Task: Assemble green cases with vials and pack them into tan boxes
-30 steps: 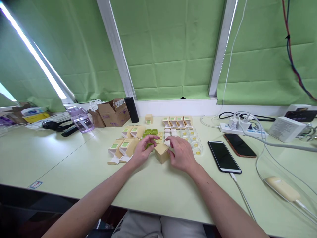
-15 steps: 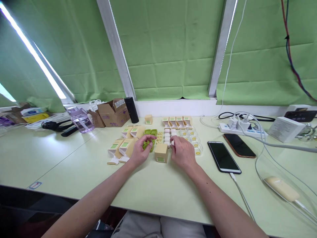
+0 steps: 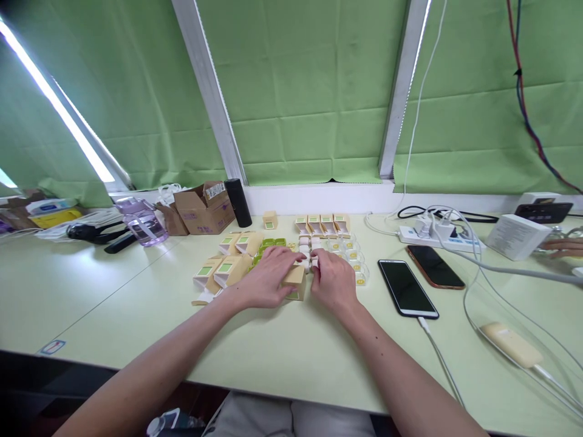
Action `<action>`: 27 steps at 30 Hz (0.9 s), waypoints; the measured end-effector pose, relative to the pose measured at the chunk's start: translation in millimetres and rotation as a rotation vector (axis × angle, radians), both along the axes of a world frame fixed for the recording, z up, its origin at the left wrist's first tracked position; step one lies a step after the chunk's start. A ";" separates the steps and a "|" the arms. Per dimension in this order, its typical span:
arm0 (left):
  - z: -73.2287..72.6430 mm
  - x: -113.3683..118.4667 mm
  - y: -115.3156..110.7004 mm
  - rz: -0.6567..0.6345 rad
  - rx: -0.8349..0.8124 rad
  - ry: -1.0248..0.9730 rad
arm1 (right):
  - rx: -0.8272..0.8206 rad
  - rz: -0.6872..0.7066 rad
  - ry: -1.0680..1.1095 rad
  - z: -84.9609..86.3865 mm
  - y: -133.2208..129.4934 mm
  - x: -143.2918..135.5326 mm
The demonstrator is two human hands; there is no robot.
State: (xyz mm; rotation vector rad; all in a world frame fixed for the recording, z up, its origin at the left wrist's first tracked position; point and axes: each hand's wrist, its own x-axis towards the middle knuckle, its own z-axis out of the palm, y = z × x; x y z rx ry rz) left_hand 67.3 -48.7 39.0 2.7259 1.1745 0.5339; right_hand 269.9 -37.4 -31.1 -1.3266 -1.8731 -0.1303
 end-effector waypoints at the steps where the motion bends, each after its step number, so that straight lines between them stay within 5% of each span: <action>1: 3.2 2.6 0.4 0.003 0.000 0.070 | 0.002 -0.002 0.003 0.4 -0.2 -0.2; 5: 17.3 6.6 3.1 -0.008 -0.021 0.264 | 0.009 -0.004 0.005 1.8 -1.1 -0.7; 9: 36.4 -3.7 19.1 0.004 -0.021 0.239 | 0.008 -0.003 0.015 2.3 -1.7 -1.3; 16: 62.5 -38.0 105.4 0.247 0.151 0.175 | -0.009 0.002 0.019 1.9 -2.4 -5.1; 21: 50.0 -52.6 164.5 0.409 0.262 0.301 | -0.006 0.025 0.011 1.1 -3.2 -6.6; 27: 18.6 -63.9 193.8 0.506 0.233 0.366 | 0.022 0.030 0.007 2.1 -5.1 -6.4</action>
